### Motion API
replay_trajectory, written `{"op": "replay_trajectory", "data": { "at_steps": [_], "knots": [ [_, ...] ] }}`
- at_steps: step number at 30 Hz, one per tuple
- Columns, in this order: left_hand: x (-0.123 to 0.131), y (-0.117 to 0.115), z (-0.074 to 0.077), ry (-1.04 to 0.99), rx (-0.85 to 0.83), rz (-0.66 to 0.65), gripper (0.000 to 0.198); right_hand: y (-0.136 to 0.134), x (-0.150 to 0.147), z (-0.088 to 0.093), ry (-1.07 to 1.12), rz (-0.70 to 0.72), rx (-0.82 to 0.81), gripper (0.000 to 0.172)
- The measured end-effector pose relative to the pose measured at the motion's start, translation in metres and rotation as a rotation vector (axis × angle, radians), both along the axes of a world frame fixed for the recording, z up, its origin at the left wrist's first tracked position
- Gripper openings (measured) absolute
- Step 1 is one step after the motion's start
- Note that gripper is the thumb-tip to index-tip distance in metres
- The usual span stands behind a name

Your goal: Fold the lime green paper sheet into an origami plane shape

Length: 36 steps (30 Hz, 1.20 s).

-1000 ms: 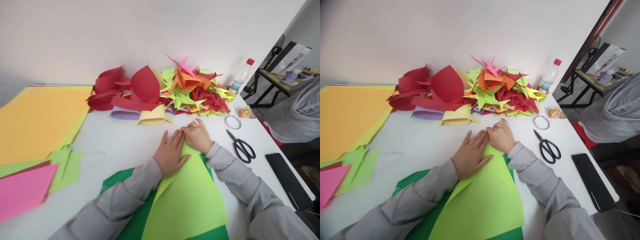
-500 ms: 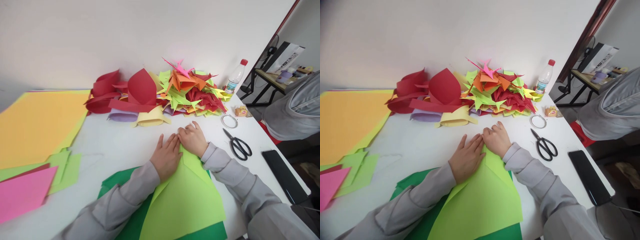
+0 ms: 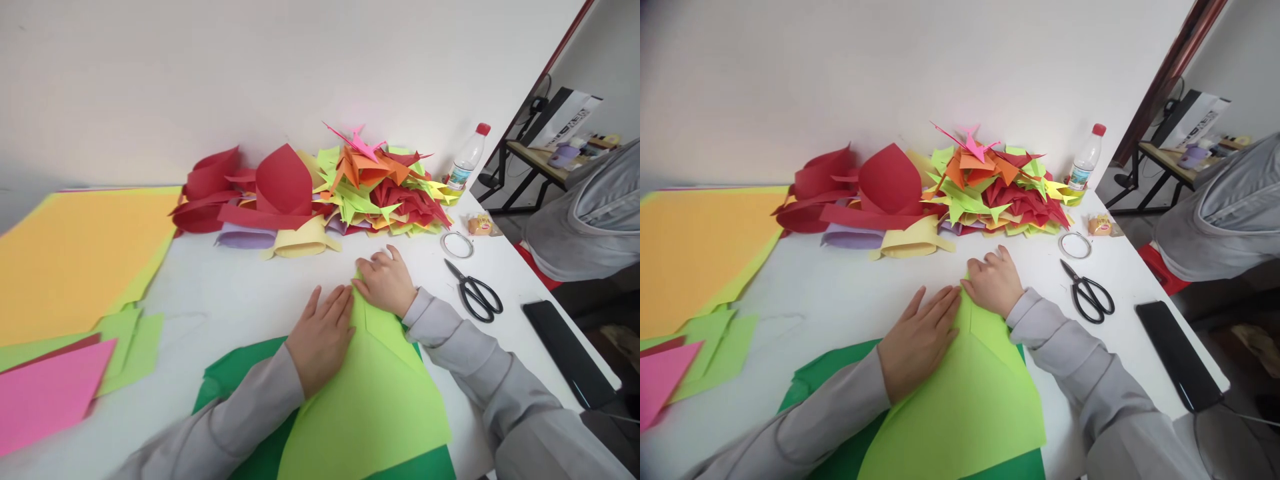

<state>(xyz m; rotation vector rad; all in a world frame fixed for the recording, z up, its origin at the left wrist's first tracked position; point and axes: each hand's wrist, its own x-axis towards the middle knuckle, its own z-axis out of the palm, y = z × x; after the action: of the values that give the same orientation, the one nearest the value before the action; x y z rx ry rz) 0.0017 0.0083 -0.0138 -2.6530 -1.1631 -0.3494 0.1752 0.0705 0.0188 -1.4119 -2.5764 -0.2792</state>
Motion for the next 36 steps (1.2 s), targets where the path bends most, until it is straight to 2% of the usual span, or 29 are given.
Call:
{"op": "replay_trajectory", "data": {
  "at_steps": [5, 12, 15, 20, 28, 32, 36],
  "knots": [
    [-0.007, -0.005, 0.000, 0.007, -0.014, -0.021, 0.050, -0.004, 0.000, 0.003, -0.008, -0.017, 0.005, 0.043],
    [0.005, 0.023, 0.005, 0.048, -0.060, -0.039, 0.047, 0.009, 0.010, 0.003, -0.005, -0.091, 0.057, 0.051],
    [0.005, 0.027, 0.004, 0.049, -0.052, -0.061, 0.046, 0.011, 0.013, 0.002, 0.010, -0.093, 0.047, 0.055],
    [-0.005, 0.016, 0.001, 0.008, -0.005, -0.106, 0.044, 0.009, 0.013, 0.000, 0.017, -0.098, 0.035, 0.056],
    [-0.026, -0.016, -0.007, -0.042, 0.077, -0.180, 0.043, 0.009, 0.012, -0.003, 0.023, -0.119, 0.010, 0.057],
    [-0.041, -0.024, -0.007, -0.107, -0.022, -0.201, 0.043, 0.008, 0.012, -0.004, 0.024, -0.125, -0.002, 0.056],
    [-0.061, -0.021, 0.001, -0.183, -0.178, -0.315, 0.044, 0.008, 0.012, -0.003, 0.018, -0.129, -0.004, 0.056]
  ]
}}
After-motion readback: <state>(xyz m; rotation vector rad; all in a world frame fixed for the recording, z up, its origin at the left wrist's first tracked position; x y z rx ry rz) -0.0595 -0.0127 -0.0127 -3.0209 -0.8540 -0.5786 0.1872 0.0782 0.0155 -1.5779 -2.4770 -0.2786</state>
